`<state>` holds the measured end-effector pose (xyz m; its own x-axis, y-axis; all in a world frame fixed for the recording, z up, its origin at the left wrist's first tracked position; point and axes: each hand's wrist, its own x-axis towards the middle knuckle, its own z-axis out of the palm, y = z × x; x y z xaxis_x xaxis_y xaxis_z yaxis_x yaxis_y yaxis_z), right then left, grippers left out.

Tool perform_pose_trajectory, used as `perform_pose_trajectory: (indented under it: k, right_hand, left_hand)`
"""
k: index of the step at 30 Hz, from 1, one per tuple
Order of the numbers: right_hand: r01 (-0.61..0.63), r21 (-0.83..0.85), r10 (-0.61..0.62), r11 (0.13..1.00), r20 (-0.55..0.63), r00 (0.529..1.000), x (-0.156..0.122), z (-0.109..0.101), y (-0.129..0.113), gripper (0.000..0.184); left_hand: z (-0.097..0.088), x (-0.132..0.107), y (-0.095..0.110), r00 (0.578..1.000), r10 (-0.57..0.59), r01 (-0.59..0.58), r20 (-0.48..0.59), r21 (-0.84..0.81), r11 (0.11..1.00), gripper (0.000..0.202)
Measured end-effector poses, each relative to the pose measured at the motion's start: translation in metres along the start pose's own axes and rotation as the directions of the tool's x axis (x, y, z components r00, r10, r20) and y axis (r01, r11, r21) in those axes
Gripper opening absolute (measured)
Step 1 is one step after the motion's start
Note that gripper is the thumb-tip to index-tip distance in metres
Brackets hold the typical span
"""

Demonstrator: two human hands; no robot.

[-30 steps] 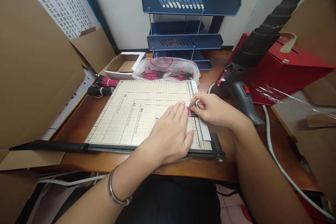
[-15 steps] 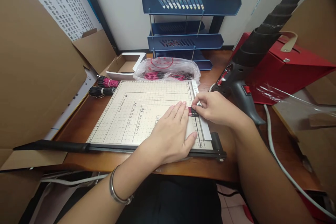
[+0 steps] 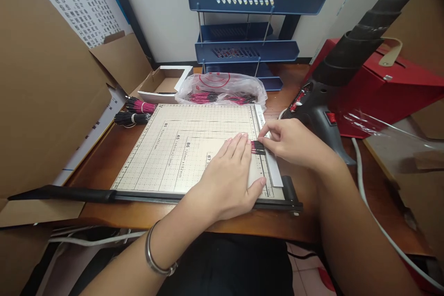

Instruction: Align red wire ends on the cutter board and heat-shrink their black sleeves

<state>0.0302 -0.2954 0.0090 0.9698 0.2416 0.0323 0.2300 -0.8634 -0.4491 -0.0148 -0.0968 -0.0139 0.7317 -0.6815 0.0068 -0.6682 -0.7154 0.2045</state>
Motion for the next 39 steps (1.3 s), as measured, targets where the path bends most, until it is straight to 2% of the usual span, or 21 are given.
perform_pose_trajectory:
  k: [17, 19, 23, 26, 29, 32, 35, 39]
  right_hand:
    - [0.019, -0.019, -0.020, 1.000, -0.016, 1.000, -0.0012, -0.0010, -0.0024, 0.015]
    - [0.027, -0.001, -0.027, 1.000, -0.056, 0.998, -0.0018, -0.0008, -0.0028, 0.014]
    - [0.041, 0.081, -0.022, 0.996, -0.220, 0.975, -0.0022, -0.0006, -0.0055, 0.015]
    - [0.029, 0.097, -0.002, 0.995, -0.259, 0.966, -0.0018, -0.0006, -0.0061, 0.015]
    - [0.041, 0.084, -0.024, 0.996, -0.192, 0.981, -0.0022, -0.0025, -0.0047, 0.015]
    - [0.075, 0.113, -0.071, 0.991, -0.036, 0.997, -0.0036, -0.0062, -0.0033, 0.014]
    - [0.070, 0.147, -0.084, 0.987, 0.098, 0.992, -0.0042, -0.0088, -0.0026, 0.017]
    - [0.042, 0.140, -0.059, 0.989, 0.125, 0.990, -0.0031, -0.0090, -0.0006, 0.019]
  left_hand:
    - [0.0018, 0.0014, 0.0022, 1.000, -0.004, 0.004, 0.009, 0.006, 1.000, 0.082]
    - [0.0003, 0.0025, 0.0032, 1.000, -0.006, 0.005, 0.017, 0.003, 1.000, 0.081]
    - [-0.0024, 0.0063, 0.0049, 0.999, 0.002, -0.002, 0.038, -0.007, 1.000, 0.079]
    - [-0.0014, 0.0086, 0.0054, 0.999, 0.004, -0.003, 0.033, -0.017, 1.000, 0.079]
    - [0.0012, 0.0093, 0.0054, 1.000, 0.006, -0.005, 0.021, -0.021, 1.000, 0.079]
    - [0.0020, 0.0089, 0.0056, 1.000, 0.008, -0.007, 0.018, -0.027, 1.000, 0.079]
    - [-0.0004, 0.0085, 0.0055, 0.999, 0.004, -0.003, 0.036, -0.038, 0.999, 0.080]
    - [-0.0054, 0.0086, 0.0039, 0.998, -0.008, 0.013, 0.068, -0.079, 0.997, 0.079]
